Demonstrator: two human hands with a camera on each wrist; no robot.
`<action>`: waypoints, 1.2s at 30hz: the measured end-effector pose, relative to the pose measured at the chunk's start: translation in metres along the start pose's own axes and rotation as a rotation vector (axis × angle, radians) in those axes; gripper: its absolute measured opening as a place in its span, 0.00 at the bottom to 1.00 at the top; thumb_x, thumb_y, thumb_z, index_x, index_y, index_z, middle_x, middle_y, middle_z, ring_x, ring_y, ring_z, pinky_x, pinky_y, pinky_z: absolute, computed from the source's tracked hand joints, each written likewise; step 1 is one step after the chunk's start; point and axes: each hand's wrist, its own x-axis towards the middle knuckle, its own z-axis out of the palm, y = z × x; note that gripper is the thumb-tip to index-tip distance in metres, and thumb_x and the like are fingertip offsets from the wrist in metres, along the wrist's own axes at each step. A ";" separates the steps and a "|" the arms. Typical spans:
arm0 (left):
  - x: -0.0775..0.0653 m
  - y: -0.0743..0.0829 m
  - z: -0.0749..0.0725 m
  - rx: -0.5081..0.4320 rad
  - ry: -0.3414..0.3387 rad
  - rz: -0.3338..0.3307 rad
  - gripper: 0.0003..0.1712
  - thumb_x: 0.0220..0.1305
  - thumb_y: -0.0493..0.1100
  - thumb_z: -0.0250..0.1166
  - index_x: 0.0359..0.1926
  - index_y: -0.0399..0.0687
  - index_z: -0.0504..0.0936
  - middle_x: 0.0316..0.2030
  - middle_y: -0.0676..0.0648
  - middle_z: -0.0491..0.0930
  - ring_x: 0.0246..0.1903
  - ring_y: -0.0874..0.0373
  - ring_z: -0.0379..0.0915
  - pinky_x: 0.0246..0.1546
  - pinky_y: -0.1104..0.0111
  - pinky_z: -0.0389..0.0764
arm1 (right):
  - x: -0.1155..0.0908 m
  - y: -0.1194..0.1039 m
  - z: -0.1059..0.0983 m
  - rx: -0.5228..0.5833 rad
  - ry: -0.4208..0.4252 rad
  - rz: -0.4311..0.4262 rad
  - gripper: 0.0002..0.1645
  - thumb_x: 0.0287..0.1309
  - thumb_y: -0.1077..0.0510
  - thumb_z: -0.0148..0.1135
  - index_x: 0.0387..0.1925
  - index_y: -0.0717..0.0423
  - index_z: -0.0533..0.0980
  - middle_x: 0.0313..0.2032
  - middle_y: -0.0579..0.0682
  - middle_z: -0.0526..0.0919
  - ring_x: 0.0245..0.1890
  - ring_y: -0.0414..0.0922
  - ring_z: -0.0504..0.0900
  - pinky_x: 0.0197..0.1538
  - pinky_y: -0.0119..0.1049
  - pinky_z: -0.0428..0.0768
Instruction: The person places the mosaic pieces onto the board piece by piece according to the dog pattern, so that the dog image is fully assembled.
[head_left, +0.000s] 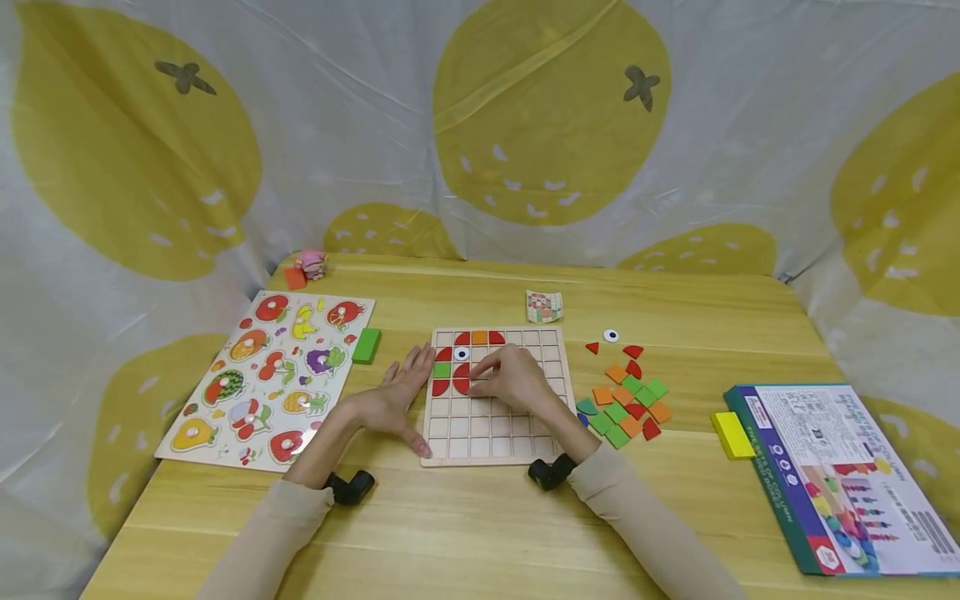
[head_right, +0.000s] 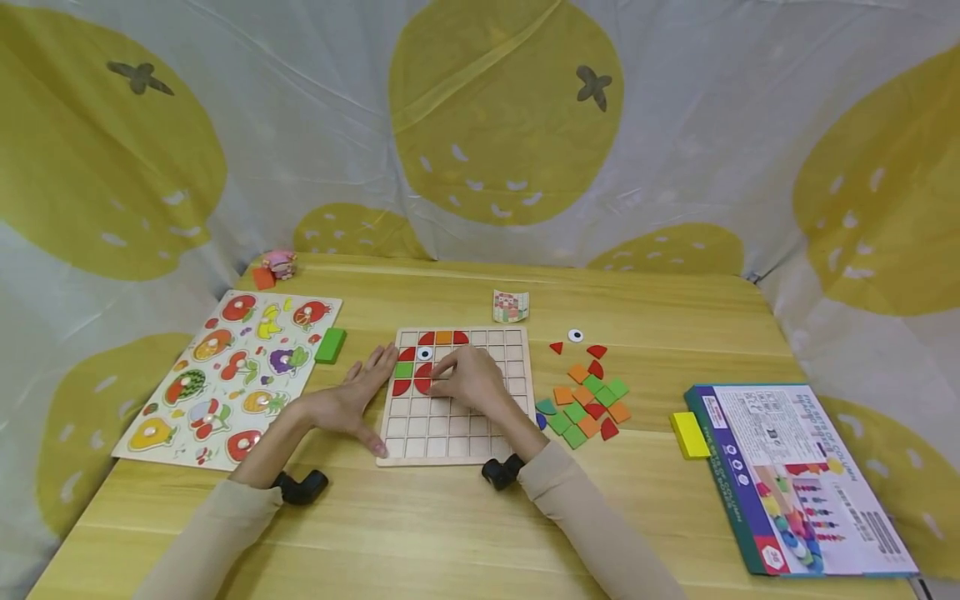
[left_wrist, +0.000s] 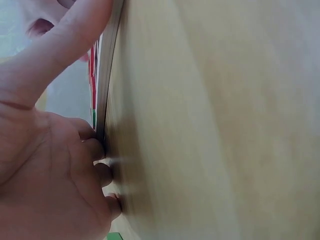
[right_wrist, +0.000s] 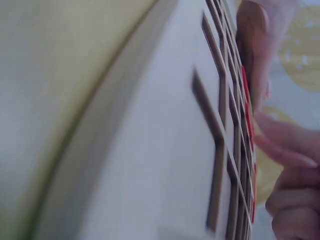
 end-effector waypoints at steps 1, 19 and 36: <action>0.000 0.000 0.000 0.000 0.000 0.001 0.86 0.31 0.60 0.81 0.75 0.41 0.26 0.75 0.40 0.19 0.75 0.43 0.13 0.73 0.43 0.25 | -0.002 0.003 -0.005 0.009 -0.010 -0.002 0.10 0.45 0.51 0.77 0.33 0.46 0.88 0.24 0.44 0.80 0.19 0.39 0.67 0.22 0.29 0.61; 0.000 0.000 0.000 -0.013 -0.013 -0.007 0.87 0.30 0.61 0.81 0.75 0.43 0.24 0.75 0.43 0.18 0.75 0.45 0.12 0.74 0.45 0.25 | -0.052 0.109 -0.130 -0.094 0.113 0.129 0.17 0.52 0.56 0.71 0.45 0.57 0.83 0.13 0.42 0.59 0.14 0.40 0.59 0.18 0.29 0.59; 0.002 -0.001 0.001 -0.010 -0.013 -0.004 0.87 0.30 0.61 0.81 0.75 0.44 0.24 0.75 0.44 0.18 0.75 0.46 0.12 0.74 0.45 0.25 | -0.069 0.128 -0.133 -0.011 0.099 0.230 0.20 0.49 0.53 0.74 0.45 0.56 0.84 0.17 0.45 0.62 0.19 0.44 0.62 0.18 0.31 0.57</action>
